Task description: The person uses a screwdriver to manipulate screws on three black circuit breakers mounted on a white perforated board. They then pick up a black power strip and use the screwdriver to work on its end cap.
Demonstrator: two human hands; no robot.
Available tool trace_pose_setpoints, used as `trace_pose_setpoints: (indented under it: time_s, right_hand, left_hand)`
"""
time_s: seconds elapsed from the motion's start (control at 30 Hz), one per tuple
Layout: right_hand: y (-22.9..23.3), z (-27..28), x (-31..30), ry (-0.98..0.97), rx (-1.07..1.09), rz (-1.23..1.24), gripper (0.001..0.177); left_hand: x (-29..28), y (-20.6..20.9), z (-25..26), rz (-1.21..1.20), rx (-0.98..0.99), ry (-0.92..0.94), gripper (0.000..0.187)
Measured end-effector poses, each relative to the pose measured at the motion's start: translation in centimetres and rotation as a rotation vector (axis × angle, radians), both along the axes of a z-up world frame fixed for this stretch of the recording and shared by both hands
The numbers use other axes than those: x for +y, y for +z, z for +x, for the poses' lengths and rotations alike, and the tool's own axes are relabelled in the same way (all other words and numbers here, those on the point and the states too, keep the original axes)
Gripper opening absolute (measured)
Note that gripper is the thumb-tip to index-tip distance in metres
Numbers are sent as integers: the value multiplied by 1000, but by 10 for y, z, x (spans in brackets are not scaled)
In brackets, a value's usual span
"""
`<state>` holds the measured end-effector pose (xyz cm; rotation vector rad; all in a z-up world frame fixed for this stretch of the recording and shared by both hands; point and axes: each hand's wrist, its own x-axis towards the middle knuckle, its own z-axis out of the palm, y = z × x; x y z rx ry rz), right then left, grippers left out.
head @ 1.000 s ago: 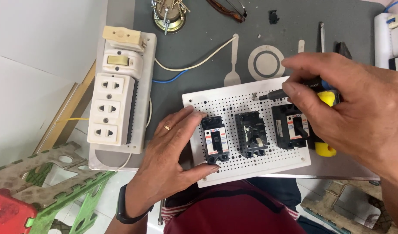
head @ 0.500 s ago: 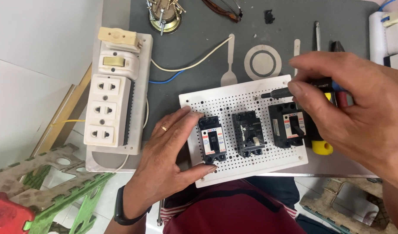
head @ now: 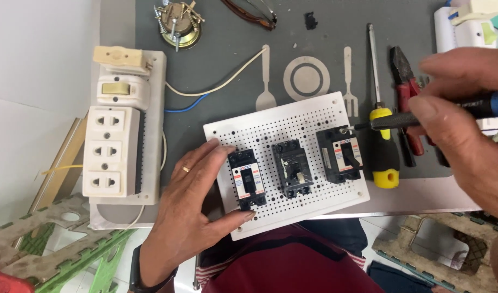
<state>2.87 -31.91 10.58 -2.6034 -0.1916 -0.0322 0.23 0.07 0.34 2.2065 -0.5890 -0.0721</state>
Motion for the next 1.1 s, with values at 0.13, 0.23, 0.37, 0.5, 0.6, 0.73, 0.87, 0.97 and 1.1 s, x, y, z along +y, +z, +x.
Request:
trace_pose_setpoints:
  time_s: [0.13, 0.23, 0.37, 0.5, 0.6, 0.73, 0.87, 0.97, 1.1]
  right_hand:
    - [1, 1, -5, -54, 34, -25, 48]
    - [2, 2, -8, 77, -75, -133, 43]
    - [5, 4, 0, 65, -94, -90, 37]
    - [9, 6, 11, 16, -63, -60, 34]
    - [4, 9, 6, 41, -77, -73, 33]
    - [7, 9, 3, 132, -96, -124, 37]
    - [16, 4, 7, 203, -60, -116, 45]
    - [14, -1, -2, 245, -40, -125, 48]
    - [10, -13, -6, 160, 5, -121, 38]
  left_hand:
    - [-1, 1, 0, 12, 65, 8, 88]
    - [-2, 0, 0, 44, 98, 12, 90]
    - [-2, 0, 0, 28, 42, 27, 89]
    - [-2, -1, -1, 26, 20, 25, 89]
    - [-1, -3, -1, 22, -21, 12, 91]
    - [-2, -3, -1, 21, -23, 15, 91]
    - [-2, -2, -1, 40, 11, 25, 92]
    - [-2, -2, -1, 45, 19, 28, 92]
    - [-2, -1, -1, 29, -2, 27, 90]
